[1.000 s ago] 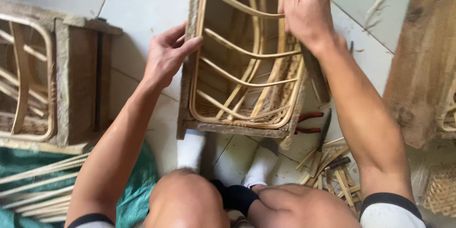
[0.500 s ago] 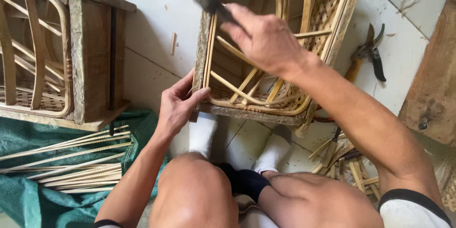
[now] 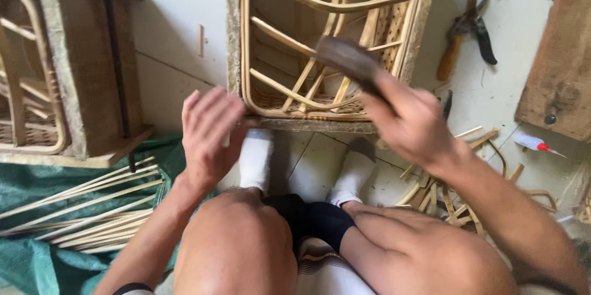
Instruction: The person sits on the floor assembling a bamboo basket frame held in a wooden jig. They hammer bamboo strips into the frame, trim ends with pliers, apply glue from a squeeze bottle along the rim, reposition the frame, and cut protruding strip ends with shears.
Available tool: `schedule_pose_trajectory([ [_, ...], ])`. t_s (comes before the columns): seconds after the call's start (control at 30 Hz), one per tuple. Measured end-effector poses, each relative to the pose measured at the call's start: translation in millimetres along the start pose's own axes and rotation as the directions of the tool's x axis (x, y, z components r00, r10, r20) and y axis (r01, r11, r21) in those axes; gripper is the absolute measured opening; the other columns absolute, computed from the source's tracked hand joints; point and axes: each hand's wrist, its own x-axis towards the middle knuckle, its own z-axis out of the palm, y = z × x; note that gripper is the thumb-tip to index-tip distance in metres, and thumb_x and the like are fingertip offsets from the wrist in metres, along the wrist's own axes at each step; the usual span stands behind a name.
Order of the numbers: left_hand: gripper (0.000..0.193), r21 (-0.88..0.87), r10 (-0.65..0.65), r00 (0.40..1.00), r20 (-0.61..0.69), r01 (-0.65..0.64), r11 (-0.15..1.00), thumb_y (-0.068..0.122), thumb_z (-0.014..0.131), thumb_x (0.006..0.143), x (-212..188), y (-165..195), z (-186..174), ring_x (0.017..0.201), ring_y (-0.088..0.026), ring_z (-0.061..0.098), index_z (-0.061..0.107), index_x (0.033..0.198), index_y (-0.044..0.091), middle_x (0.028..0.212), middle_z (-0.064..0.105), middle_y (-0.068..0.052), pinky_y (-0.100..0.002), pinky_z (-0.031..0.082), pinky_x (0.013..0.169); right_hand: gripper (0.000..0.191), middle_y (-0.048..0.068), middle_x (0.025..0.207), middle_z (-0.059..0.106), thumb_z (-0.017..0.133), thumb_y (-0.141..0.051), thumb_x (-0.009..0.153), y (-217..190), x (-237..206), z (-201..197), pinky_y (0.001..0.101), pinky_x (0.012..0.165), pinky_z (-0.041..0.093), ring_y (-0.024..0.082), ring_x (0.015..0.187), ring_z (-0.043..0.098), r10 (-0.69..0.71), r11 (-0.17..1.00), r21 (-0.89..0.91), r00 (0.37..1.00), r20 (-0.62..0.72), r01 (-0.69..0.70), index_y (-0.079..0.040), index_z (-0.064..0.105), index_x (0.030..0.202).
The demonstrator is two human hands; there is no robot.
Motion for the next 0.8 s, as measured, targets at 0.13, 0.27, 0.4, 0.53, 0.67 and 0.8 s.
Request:
schedule_pose_trajectory([
  [0.13,0.056,0.047,0.278,0.906,0.320,-0.308,0.950,0.014,0.076,0.088,10.9,-8.9,4.9,0.136,-0.031,0.054,0.060,0.142,0.011,0.137,0.063,-0.012,-0.057,0.035,0.116,0.023,0.009,0.069,0.066,0.068,-0.002,0.089,4.6,-82.9,-16.2,0.0374,0.050,0.053,0.024,0.054,0.065,-0.035,0.977,-0.209,0.997,0.076,0.050,-0.001,0.064,0.112],
  [0.27,0.064,-0.011,0.356,0.833,0.424,-0.388,0.922,0.009,0.074,0.088,18.2,-16.7,16.4,0.130,-0.028,0.055,0.057,0.149,0.012,0.129,0.060,-0.010,-0.057,0.034,0.120,0.046,0.024,0.102,0.073,0.068,-0.003,0.094,2.3,-117.2,-0.1,0.0338,0.063,0.061,0.027,0.074,0.074,-0.061,0.998,0.029,0.998,0.034,0.060,0.012,0.054,0.136],
  [0.4,0.066,-0.022,0.361,0.832,0.421,-0.389,0.921,0.008,0.074,0.082,15.2,-16.9,19.0,0.124,-0.030,0.056,0.057,0.146,0.013,0.124,0.061,-0.011,-0.058,0.032,0.120,0.053,0.015,0.085,0.071,0.076,-0.007,0.087,2.1,-117.3,22.3,0.0377,0.053,0.057,0.023,0.060,0.068,-0.034,0.997,-0.064,0.987,0.154,0.044,0.012,0.059,0.133],
  [0.53,0.067,-0.006,0.329,0.831,0.450,-0.365,0.931,0.009,0.075,0.080,13.5,-12.4,19.0,0.124,-0.030,0.056,0.059,0.144,0.012,0.125,0.061,-0.011,-0.059,0.032,0.119,0.053,0.015,0.087,0.070,0.075,-0.013,0.093,7.2,-124.7,19.0,0.0375,0.053,0.053,0.022,0.062,0.065,-0.040,0.997,-0.059,0.997,0.059,0.043,0.010,0.056,0.137],
  [0.67,0.066,-0.016,0.346,0.840,0.418,-0.374,0.927,0.006,0.075,0.079,17.7,-8.5,19.6,0.122,-0.031,0.058,0.060,0.143,0.013,0.126,0.062,-0.011,-0.057,0.033,0.118,0.041,0.014,0.078,0.073,0.068,-0.005,0.098,18.1,-143.6,6.3,0.0285,0.041,0.049,0.013,0.046,0.061,0.187,0.982,-0.024,0.982,-0.019,-0.187,0.009,0.060,0.136],
  [0.8,0.062,0.011,0.342,0.852,0.396,-0.376,0.926,0.008,0.076,0.081,19.8,-3.1,20.0,0.119,-0.027,0.060,0.061,0.141,0.016,0.124,0.064,-0.008,-0.055,0.032,0.114,0.041,0.010,0.065,0.065,0.067,-0.009,0.099,22.4,-159.8,-3.5,0.0328,0.041,0.047,0.016,0.046,0.060,0.333,0.939,-0.051,0.937,-0.106,-0.339,0.011,0.060,0.135],
])
